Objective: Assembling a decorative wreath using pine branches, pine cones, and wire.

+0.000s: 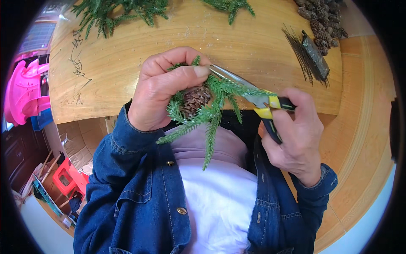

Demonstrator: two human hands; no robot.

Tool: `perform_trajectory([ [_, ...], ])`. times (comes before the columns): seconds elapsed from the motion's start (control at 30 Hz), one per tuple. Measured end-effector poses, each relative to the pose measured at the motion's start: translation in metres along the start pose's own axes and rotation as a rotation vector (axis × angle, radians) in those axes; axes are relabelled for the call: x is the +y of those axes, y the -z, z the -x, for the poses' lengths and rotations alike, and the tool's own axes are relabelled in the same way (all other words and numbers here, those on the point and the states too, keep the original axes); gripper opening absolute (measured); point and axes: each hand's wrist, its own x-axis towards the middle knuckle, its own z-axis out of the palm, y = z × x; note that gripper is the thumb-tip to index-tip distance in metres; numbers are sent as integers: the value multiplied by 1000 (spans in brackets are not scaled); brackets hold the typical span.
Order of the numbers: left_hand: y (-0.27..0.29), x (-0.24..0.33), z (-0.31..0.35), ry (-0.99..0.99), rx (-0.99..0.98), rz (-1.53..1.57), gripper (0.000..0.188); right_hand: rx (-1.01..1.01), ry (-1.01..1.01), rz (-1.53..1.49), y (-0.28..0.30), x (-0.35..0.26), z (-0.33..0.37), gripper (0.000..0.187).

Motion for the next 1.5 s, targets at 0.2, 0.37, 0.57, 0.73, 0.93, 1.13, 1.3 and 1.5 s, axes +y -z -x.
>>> perform_trajectory([
  [0.2, -1, 3, 4, -37, -14, -69, 10, 65, -90, -447, -1, 9, 0, 27],
  [0.37, -2, 0, 7, -51, -27, -92, 10, -39, -22, -471, -7, 8, -5, 27],
  [0.57, -3, 5, 12, -41, -82, -111, 11, -71, 7, -491, -12, 6, -5, 27],
  [0.73, -1, 1, 13, -91, -89, -142, 12, -82, 25, -446, -11, 4, -5, 27],
  [0.93, -2, 11, 17, -231, -164, -397, 12, -128, 18, -650, -2, 15, -1, 23],
  [1.13, -6, 12, 17, -219, -202, -327, 18, -274, -182, -941, 5, 22, 3, 35],
  [1.3, -11, 11, 14, -122, -108, -320, 29, -309, -137, -998, 1, 30, 5, 38],
  [1.5, -8, 10, 12, -86, -146, -290, 26, -363, -134, -1026, 2, 32, 2, 40],
])
